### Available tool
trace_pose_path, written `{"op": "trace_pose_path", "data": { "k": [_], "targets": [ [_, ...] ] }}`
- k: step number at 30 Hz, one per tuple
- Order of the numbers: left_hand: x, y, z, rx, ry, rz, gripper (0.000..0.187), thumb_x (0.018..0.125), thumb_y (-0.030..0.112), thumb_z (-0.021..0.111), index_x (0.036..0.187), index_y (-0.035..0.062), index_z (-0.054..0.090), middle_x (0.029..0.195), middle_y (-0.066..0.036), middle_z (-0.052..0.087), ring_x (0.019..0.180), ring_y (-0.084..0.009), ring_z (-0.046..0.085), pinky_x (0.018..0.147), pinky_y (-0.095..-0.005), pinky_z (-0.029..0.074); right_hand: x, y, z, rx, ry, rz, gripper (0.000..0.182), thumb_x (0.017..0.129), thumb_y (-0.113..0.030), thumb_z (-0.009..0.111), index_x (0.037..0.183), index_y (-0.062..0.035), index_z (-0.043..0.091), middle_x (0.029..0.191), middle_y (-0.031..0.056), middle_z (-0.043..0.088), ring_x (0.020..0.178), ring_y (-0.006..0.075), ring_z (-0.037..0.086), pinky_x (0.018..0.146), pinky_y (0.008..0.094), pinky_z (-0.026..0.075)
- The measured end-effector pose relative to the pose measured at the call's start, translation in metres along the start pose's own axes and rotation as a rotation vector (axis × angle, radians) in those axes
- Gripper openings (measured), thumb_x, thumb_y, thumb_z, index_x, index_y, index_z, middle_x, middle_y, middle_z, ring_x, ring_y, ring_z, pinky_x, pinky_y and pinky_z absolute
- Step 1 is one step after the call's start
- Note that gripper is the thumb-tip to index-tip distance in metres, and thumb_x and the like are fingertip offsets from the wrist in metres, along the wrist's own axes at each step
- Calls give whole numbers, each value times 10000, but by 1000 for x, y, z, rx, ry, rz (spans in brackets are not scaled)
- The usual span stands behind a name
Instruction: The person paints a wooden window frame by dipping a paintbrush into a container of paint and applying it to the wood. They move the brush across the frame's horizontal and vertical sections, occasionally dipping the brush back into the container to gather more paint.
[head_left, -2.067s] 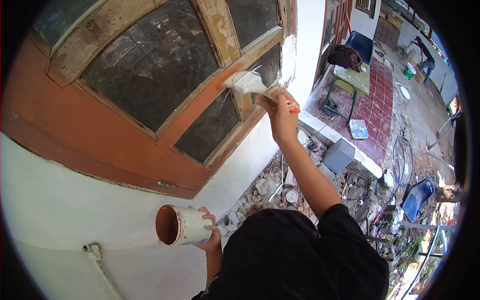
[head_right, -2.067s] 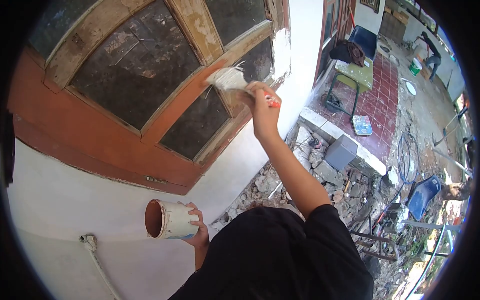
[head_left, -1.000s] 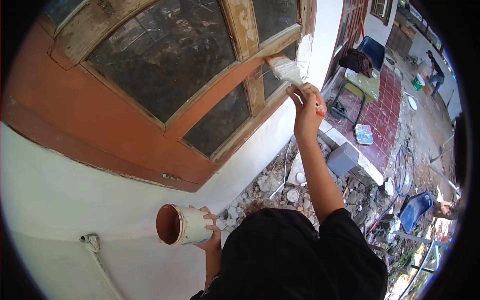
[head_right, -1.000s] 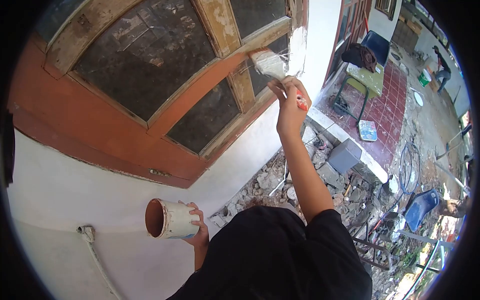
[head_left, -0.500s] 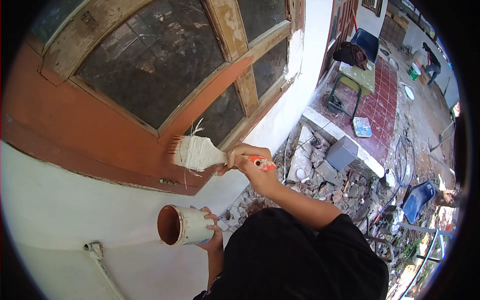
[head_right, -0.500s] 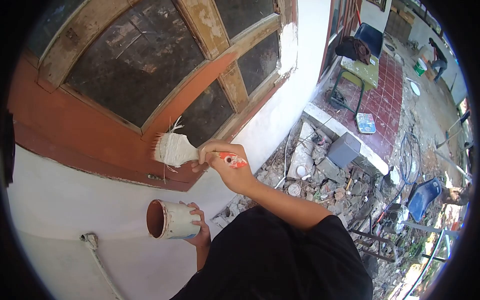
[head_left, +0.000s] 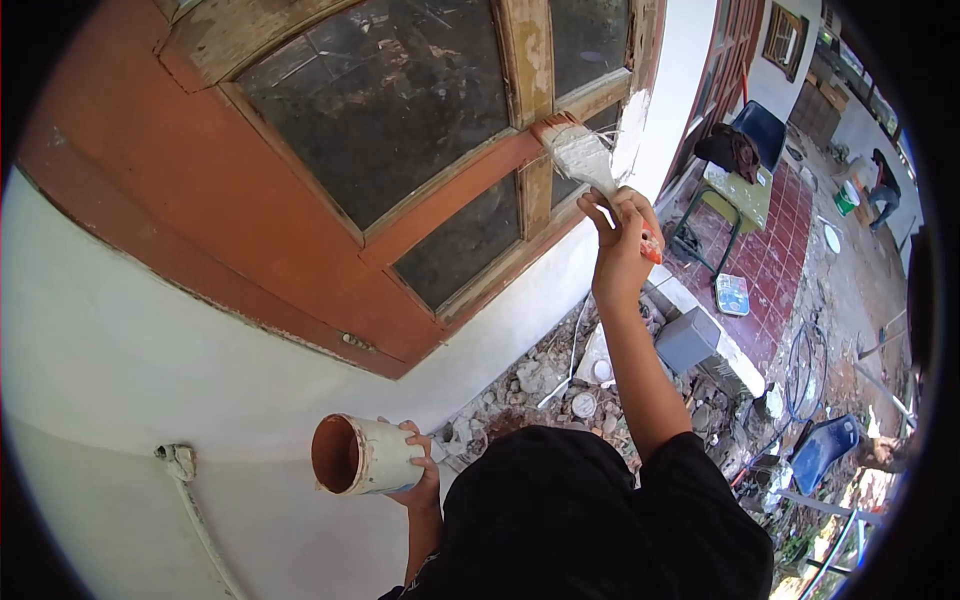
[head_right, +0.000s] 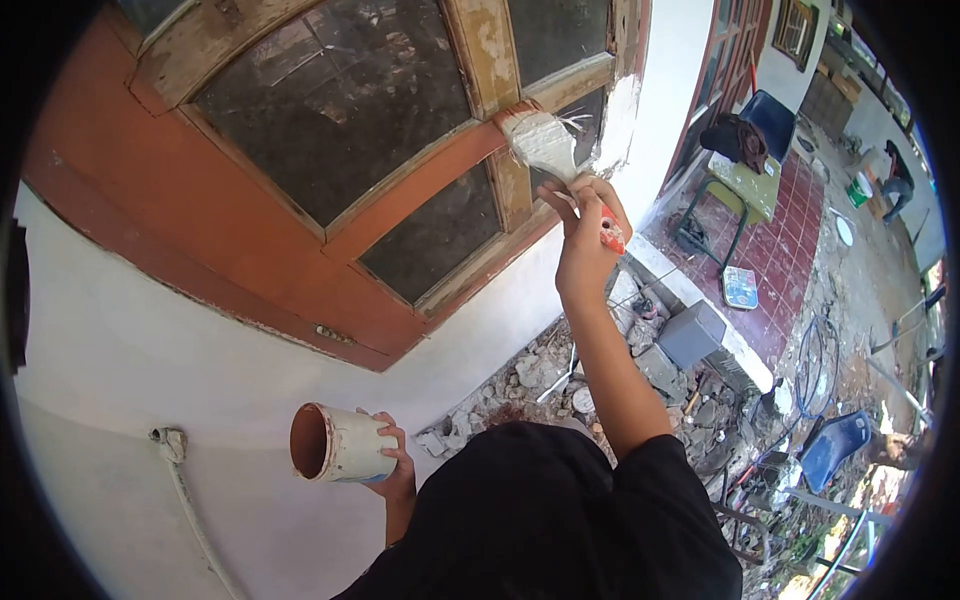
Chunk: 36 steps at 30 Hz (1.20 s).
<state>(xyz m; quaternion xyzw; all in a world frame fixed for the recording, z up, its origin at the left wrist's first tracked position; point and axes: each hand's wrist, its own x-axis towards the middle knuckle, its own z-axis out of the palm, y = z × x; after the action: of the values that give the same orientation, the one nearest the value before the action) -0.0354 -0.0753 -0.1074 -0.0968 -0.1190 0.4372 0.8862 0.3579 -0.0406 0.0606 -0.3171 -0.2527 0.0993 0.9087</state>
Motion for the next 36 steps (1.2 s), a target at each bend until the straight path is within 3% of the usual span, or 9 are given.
{"op": "trace_pose_path", "data": {
  "k": [2, 12, 17, 18, 20, 22, 29, 34, 36],
  "targets": [
    [-3, 4, -1, -6, -3, 21, 833, 772, 462, 770, 1518, 320, 427, 1438, -2, 369, 1258, -171, 402, 985, -395, 465, -8, 3, 8, 9, 43, -25, 202, 986, -75, 493, 974, 93, 607, 969, 137, 628, 913, 296, 708, 862, 421, 616],
    [-2, 9, 0, 11, -14, 29, 873, 748, 468, 798, 1520, 317, 419, 1434, -4, 365, 1269, -168, 397, 989, -384, 464, -100, -15, 43, -9, -362, 404, 224, 1012, -110, 452, 950, 63, 580, 949, 189, 653, 922, 300, 700, 852, 459, 600],
    [7, 6, 1, 12, -30, -11, 840, 782, 480, 775, 1523, 320, 413, 1435, -20, 365, 1272, -181, 397, 990, -383, 463, -117, -32, 46, -94, -608, 263, 311, 1032, -198, 558, 1097, 104, 598, 1000, 198, 667, 954, 277, 703, 864, 425, 591],
    [8, 5, 1, 19, -39, -21, 809, 805, 480, 758, 1521, 319, 417, 1437, -28, 364, 1274, -189, 396, 992, -386, 462, -114, -37, 47, -93, -618, 266, 311, 1032, -198, 558, 1097, 104, 598, 1000, 198, 667, 954, 277, 703, 864, 425, 591],
    [7, 3, 4, 4, -58, -12, 757, 846, 482, 719, 1522, 321, 418, 1441, -50, 360, 1275, -220, 388, 1001, -411, 458, -99, -46, 44, -176, -611, 253, 257, 1013, -109, 581, 1182, 78, 631, 1055, 162, 705, 937, 203, 717, 850, 296, 549],
    [3, 3, 2, -12, -76, 0, 706, 887, 483, 681, 1523, 324, 419, 1444, -72, 355, 1276, -251, 380, 1010, -437, 453, -79, -45, 35, -292, -632, 155, 282, 1000, -125, 623, 1202, 69, 657, 1066, 169, 717, 949, 195, 716, 839, 281, 547],
    [-10, 8, -5, -63, -82, 58, 701, 887, 464, 682, 1524, 330, 422, 1444, -65, 360, 1279, -241, 385, 1017, -425, 452, -46, -65, 48, -330, -532, 29, 202, 991, -95, 639, 1066, 89, 668, 1077, 191, 675, 880, 298, 740, 810, 365, 621],
    [-16, 12, -14, -39, -106, 82, 720, 872, 437, 701, 1527, 333, 418, 1437, -49, 368, 1279, -216, 389, 1009, -399, 457, -44, -46, 49, -209, -455, 119, 251, 1009, -169, 620, 1035, 80, 623, 1079, 196, 627, 823, 315, 722, 718, 376, 625],
    [-18, 11, -14, -117, -90, 106, 695, 889, 474, 683, 1521, 342, 426, 1442, -95, 360, 1282, -281, 383, 1024, -477, 451, -47, -40, 52, -180, -408, 198, 252, 1014, -171, 612, 1031, 80, 627, 1074, 194, 630, 824, 311, 721, 708, 366, 617]
  ]
}}
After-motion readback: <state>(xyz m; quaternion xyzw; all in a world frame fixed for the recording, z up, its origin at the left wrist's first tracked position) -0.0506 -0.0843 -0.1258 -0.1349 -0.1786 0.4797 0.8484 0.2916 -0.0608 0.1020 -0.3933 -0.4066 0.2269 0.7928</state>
